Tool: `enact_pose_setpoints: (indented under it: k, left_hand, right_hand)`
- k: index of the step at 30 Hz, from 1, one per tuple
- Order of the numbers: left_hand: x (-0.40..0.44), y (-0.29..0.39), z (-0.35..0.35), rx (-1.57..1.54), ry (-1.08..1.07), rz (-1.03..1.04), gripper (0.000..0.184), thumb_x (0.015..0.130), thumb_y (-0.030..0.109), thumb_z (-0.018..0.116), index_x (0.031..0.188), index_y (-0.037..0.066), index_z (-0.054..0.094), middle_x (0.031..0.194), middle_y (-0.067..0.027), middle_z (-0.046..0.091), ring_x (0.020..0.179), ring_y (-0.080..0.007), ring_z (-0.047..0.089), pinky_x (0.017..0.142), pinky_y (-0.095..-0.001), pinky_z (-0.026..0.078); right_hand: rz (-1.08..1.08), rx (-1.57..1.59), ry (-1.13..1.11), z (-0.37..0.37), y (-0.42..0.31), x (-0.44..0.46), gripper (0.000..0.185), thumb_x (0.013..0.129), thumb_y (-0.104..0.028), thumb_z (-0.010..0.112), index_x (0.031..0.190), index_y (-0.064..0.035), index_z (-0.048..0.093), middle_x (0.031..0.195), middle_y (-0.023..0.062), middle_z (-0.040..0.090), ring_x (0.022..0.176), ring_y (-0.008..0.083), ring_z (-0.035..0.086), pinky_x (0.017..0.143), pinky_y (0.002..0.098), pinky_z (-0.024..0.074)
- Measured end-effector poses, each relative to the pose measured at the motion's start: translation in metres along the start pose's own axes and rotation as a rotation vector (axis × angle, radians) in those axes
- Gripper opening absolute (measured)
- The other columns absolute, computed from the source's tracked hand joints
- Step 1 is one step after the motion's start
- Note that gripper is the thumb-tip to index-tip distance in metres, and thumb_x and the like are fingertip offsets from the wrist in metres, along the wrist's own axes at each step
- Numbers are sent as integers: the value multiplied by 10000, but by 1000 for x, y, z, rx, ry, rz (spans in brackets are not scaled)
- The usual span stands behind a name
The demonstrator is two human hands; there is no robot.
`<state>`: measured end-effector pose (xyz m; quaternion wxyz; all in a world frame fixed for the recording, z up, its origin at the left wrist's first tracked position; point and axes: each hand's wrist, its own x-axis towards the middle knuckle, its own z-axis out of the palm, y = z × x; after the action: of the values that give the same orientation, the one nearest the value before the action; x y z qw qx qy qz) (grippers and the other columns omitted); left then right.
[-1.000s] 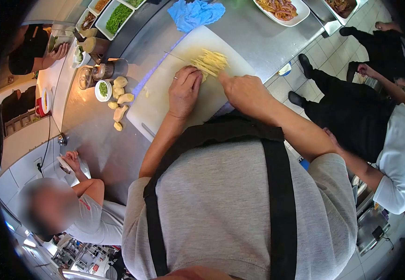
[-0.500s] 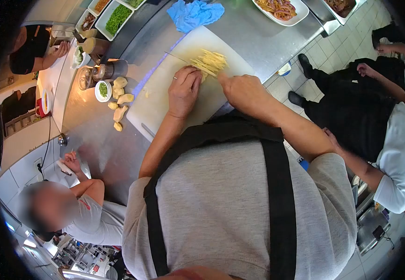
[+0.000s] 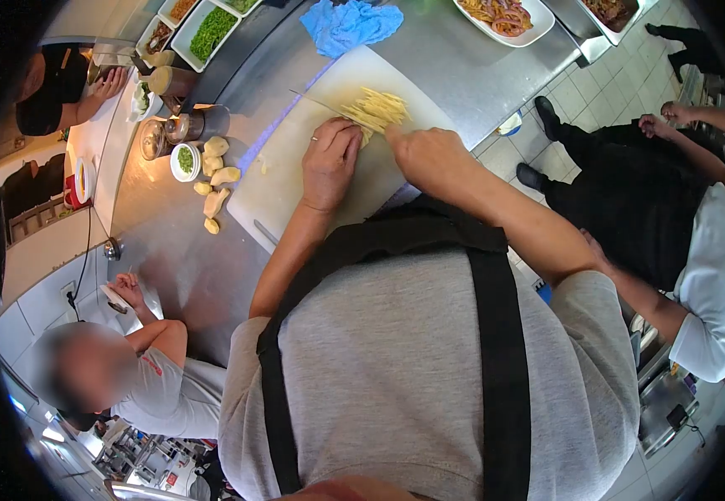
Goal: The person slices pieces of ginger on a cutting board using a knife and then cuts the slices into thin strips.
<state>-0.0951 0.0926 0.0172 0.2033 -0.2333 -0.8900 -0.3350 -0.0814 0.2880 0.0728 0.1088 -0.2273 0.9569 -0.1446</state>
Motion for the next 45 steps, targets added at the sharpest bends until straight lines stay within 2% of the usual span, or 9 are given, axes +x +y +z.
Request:
enact_pose_setpoints:
  k: [4, 7, 10, 22, 28, 31, 35, 41, 45]
  left_hand:
    - [1, -2, 1, 20, 14, 39, 109, 796, 42, 711, 895, 46, 667, 975, -59, 641, 966, -246, 634, 806, -334, 534]
    - [3, -2, -1, 14, 9, 47, 110, 796, 43, 711, 897, 47, 666, 981, -59, 637, 965, -247, 634, 807, -334, 531]
    - [2, -2, 0, 11, 11, 44, 110, 796, 42, 711, 896, 48, 666, 984, -57, 634, 963, -248, 633, 809, -337, 530]
    - [0, -2, 1, 5, 11, 21, 113, 786, 41, 716, 889, 53, 673, 974, -57, 635, 956, -253, 634, 809, -343, 530]
    - [0, -4, 2, -2, 20, 40, 105, 791, 39, 712, 887, 45, 671, 975, -62, 638, 947, -252, 633, 804, -338, 531]
    - [-1, -4, 2, -10, 26, 34, 106, 791, 37, 713, 887, 42, 670, 972, -66, 637, 946, -257, 632, 806, -338, 529]
    - [1, -1, -1, -31, 30, 7, 109, 787, 37, 717, 886, 38, 670, 967, -71, 639, 952, -265, 632, 817, -345, 526]
    - [2, -1, -3, -72, 39, -21, 91, 804, 49, 714, 889, 31, 688, 955, -99, 667, 940, -285, 634, 850, -379, 514]
    - [10, 4, -12, -94, 53, -34, 83, 845, 79, 688, 905, 23, 698, 948, -123, 684, 923, -298, 637, 850, -383, 505]
  right_hand:
    - [15, -38, -78, -12, -2, -13, 140, 872, -87, 504, 993, -17, 502, 685, 180, 668, 649, 364, 684, 553, 475, 539]
    - [6, -29, -60, 2, 1, -6, 130, 873, -83, 499, 986, -18, 497, 678, 184, 664, 641, 368, 681, 551, 477, 536]
    - [38, 39, 14, 21, 3, 9, 90, 901, -105, 473, 945, -27, 463, 631, 186, 640, 603, 394, 655, 527, 533, 498]
    - [19, 38, -37, -2, 2, -12, 91, 878, -93, 496, 939, -33, 462, 646, 193, 643, 617, 391, 656, 542, 516, 507]
    - [95, 61, -20, 17, -4, 15, 96, 873, -86, 511, 948, -27, 513, 694, 199, 662, 666, 388, 678, 586, 505, 532]
    - [98, 103, -39, 18, 2, 25, 152, 902, -140, 507, 986, -18, 545, 741, 237, 665, 718, 420, 672, 654, 524, 533]
    - [80, 329, -52, 15, 36, 22, 283, 926, -253, 543, 1060, -4, 566, 836, 290, 656, 826, 471, 638, 781, 529, 502]
    - [103, 399, -33, -20, 35, 3, 280, 913, -232, 561, 1051, 11, 562, 831, 281, 651, 819, 463, 635, 766, 526, 496]
    - [82, 361, 22, -24, 32, -13, 313, 893, -224, 596, 1106, 1, 552, 805, 271, 648, 795, 458, 634, 742, 519, 502]
